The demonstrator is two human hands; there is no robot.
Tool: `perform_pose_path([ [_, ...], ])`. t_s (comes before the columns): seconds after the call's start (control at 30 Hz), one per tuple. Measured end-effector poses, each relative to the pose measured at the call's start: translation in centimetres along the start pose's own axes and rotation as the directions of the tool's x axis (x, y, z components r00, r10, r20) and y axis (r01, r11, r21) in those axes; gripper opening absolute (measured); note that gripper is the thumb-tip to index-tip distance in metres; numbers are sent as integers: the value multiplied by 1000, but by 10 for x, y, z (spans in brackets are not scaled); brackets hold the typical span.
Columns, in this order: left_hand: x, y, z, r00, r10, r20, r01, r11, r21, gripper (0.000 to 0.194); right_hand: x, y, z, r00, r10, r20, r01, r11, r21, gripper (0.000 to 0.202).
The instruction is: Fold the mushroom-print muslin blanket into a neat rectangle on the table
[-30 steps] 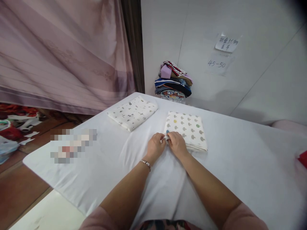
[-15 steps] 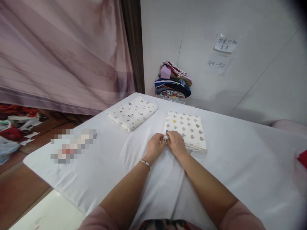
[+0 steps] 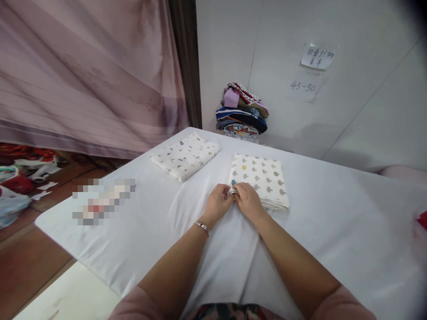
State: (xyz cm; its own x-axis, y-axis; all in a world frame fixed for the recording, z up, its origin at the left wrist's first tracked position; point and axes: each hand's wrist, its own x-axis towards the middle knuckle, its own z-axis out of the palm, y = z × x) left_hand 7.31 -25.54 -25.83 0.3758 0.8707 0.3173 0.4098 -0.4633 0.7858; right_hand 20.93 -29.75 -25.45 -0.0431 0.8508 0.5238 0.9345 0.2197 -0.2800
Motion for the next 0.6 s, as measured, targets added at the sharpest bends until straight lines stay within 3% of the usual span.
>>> perform_pose_path([
  [0.4, 3, -1, -1, 1000, -30, 8, 29, 996, 80, 14, 2, 0, -12, 998, -7, 60, 2, 996, 86, 13],
  [0.6, 3, -1, -1, 999, -39, -6, 39, 995, 87, 14, 2, 3, -15, 1000, -5, 19, 1, 981, 192, 20],
])
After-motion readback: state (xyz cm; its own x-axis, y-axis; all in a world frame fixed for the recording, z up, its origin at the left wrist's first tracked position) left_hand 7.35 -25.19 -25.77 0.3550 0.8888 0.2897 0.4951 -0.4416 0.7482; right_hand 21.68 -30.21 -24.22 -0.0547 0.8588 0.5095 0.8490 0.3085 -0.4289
